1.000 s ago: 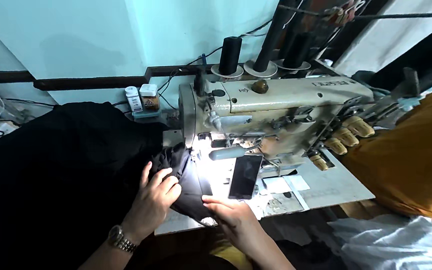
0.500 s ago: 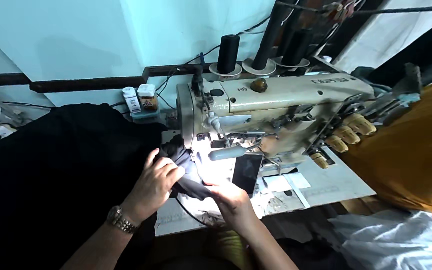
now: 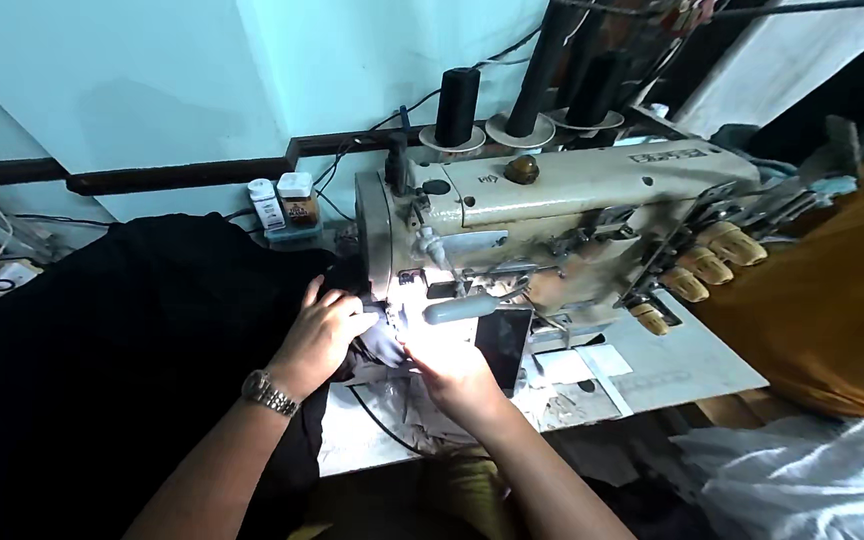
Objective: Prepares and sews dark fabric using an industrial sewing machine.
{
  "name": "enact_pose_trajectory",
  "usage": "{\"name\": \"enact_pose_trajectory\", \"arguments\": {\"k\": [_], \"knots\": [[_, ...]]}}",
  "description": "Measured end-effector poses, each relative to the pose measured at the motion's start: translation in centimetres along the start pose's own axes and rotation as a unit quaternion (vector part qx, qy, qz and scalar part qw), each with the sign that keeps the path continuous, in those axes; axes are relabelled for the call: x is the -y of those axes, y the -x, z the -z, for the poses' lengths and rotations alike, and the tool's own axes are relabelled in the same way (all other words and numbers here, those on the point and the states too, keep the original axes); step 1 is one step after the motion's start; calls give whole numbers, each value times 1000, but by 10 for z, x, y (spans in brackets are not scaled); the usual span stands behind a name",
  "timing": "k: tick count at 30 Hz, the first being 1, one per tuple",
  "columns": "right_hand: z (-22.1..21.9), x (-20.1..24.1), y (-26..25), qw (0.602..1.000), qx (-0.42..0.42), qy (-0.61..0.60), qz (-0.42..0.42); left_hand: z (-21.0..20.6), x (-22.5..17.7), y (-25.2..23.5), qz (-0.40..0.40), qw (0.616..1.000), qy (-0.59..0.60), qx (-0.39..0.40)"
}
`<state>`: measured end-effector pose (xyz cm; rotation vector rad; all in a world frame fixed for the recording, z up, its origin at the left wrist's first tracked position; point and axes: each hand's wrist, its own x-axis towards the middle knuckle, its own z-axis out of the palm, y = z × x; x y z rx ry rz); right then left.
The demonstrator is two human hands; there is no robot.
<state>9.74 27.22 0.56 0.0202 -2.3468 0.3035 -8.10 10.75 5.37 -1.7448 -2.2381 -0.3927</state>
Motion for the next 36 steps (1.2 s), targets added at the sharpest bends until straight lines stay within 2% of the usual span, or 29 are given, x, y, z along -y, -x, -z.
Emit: {"name": "enact_pose_trajectory", "arguments": {"k": [4, 5, 8, 10, 36], "knots": [[2, 5, 3, 1000, 10, 10, -8, 34, -16, 6, 68, 989, 83, 105], [2, 6, 6, 1000, 6, 3, -11, 34, -20, 8, 92, 986, 120, 71], [-2, 10, 16, 999, -5, -16, -32, -5, -25, -2, 196, 961, 148, -129], [-5, 12, 19, 999, -11, -31, -44, -32, -23, -9, 249, 948, 119, -160], [-13, 17, 23, 996, -21, -30, -83, -40, -18, -10, 254, 947, 115, -158]]}}
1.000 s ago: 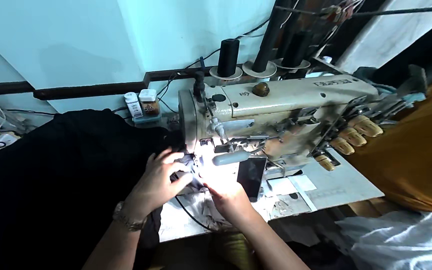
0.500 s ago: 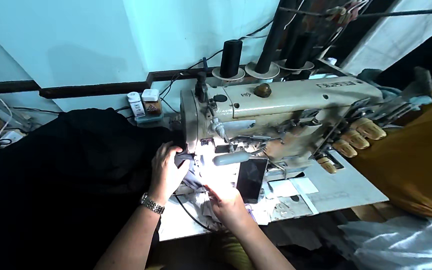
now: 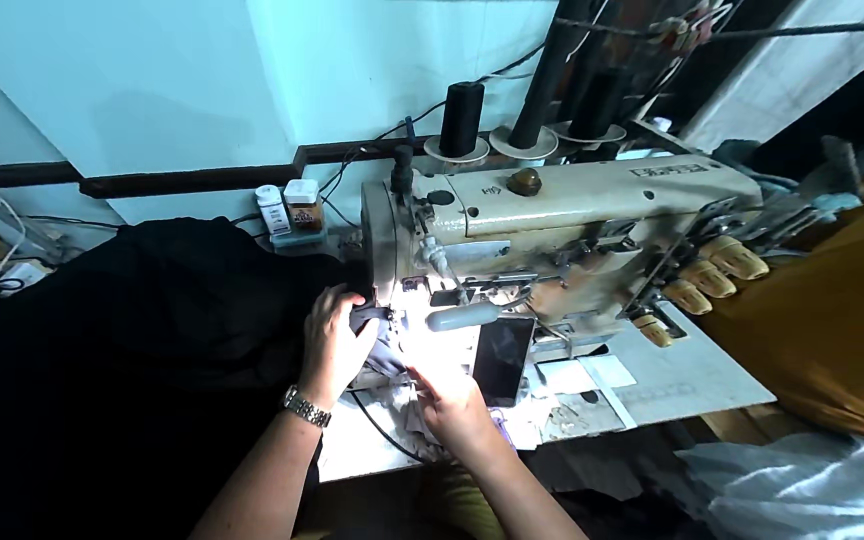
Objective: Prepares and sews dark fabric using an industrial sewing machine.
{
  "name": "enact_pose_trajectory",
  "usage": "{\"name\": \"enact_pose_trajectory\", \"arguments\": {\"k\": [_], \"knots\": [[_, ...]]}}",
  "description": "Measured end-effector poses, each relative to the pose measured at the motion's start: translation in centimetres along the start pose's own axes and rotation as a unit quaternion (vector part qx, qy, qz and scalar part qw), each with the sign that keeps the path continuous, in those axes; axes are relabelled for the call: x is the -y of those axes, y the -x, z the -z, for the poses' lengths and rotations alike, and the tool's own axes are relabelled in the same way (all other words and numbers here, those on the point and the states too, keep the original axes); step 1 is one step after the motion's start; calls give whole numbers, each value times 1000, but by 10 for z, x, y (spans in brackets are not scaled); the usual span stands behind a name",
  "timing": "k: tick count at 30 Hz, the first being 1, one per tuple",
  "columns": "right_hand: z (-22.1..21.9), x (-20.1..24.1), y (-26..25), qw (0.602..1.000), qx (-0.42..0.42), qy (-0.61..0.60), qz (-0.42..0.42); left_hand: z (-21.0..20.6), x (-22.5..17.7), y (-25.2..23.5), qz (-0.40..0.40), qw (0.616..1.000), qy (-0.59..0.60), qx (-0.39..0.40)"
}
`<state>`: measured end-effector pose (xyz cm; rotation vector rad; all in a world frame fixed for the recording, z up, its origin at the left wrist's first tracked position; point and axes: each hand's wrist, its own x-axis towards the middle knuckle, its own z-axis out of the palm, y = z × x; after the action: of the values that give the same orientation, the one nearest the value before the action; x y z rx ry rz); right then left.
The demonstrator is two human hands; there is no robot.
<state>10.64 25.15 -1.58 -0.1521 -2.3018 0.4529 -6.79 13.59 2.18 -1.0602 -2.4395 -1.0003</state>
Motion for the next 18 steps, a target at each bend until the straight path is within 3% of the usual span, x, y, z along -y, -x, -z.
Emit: {"name": "enact_pose_trajectory", "arguments": {"k": [18], "knots": [[-1, -1, -3, 1000, 9, -3, -12, 0, -1, -1, 5, 1000, 3, 3]]}}
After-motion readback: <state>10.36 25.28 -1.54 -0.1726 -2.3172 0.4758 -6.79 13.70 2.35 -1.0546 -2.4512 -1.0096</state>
